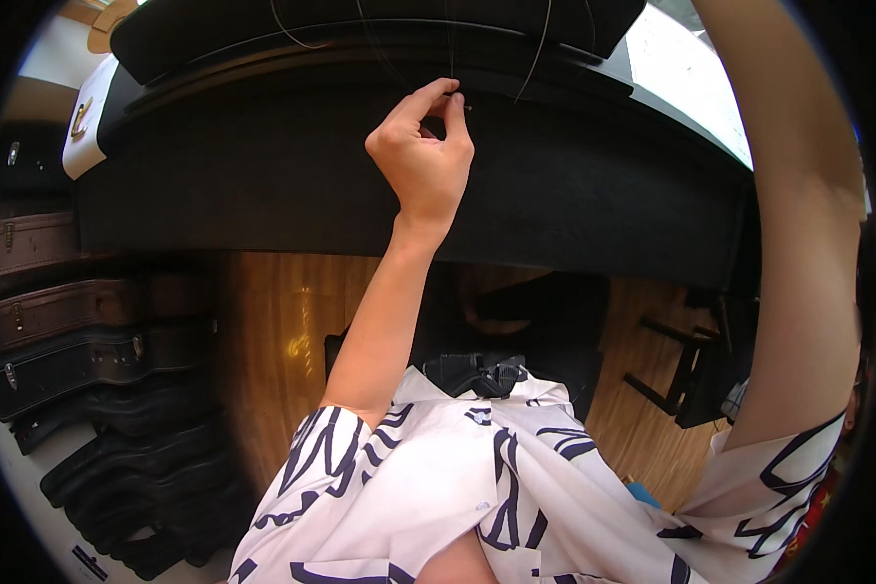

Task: The person manipulates a thin metal wire by hand, bending and twisting it into a circular loop. They repeatedly adjust the shape of the loop and place it on a black piano surface before picking it up again to continue refining the form.

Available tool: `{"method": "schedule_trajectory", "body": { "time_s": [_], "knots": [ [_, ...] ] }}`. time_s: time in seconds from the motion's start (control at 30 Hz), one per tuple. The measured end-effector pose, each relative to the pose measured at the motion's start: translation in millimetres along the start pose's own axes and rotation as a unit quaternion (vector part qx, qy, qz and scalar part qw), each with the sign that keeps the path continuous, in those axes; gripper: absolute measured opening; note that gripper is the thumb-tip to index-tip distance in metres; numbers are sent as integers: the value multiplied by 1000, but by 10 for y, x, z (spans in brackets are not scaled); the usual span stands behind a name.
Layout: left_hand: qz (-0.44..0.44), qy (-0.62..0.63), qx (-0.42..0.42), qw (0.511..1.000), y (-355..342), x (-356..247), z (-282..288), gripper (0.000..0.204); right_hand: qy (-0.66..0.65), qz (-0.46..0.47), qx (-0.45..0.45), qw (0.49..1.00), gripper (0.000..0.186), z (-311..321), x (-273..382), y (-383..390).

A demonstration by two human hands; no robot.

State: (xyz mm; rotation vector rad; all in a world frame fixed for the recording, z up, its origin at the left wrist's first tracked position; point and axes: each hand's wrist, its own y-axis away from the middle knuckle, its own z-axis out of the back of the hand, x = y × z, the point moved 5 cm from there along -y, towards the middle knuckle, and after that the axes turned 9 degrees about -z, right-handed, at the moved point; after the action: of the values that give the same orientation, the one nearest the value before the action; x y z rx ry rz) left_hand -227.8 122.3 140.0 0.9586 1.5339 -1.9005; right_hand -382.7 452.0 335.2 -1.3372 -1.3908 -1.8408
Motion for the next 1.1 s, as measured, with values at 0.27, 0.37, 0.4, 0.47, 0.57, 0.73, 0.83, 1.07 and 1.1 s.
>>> {"method": "schedule_trajectory", "body": {
  "time_s": [0.27, 0.37, 0.4, 0.47, 0.57, 0.73, 0.83, 1.07, 1.1],
  "knots": [
    [-28, -83, 15, 996, 122, 81, -173, 6, 44, -118, 66, 990, 30, 39, -474, -593],
    [-72, -96, 7, 993, 106, 16, -251, 8, 75, -157, 92, 980, 31, 139, -594, -703],
    [-57, -96, 9, 994, 113, -19, -229, 8, 86, -171, 102, 976, 32, 178, -666, -742],
    [-56, -101, 11, 993, 65, -84, -256, 9, 116, -209, 120, 964, 33, 251, -735, -846],
    [-28, -135, 23, 990, 74, -35, -283, 10, 215, -212, 90, 949, 35, 166, -821, -645],
    [-25, -150, 68, 986, -70, -144, -441, 9, 295, -169, 67, 938, 48, 361, -786, -686],
    [-36, -199, 55, 978, -48, -123, -280, 7, 335, -61, -36, 939, 44, 169, -668, -239],
    [-53, -166, 12, 985, 34, -66, -324, 5, 304, 214, -281, 885, 36, 1317, -1128, 1758],
    [-49, -160, 8, 986, 23, -65, -316, 6, 290, 212, -312, 879, 31, 1524, -1308, 1887]
  ]
}}
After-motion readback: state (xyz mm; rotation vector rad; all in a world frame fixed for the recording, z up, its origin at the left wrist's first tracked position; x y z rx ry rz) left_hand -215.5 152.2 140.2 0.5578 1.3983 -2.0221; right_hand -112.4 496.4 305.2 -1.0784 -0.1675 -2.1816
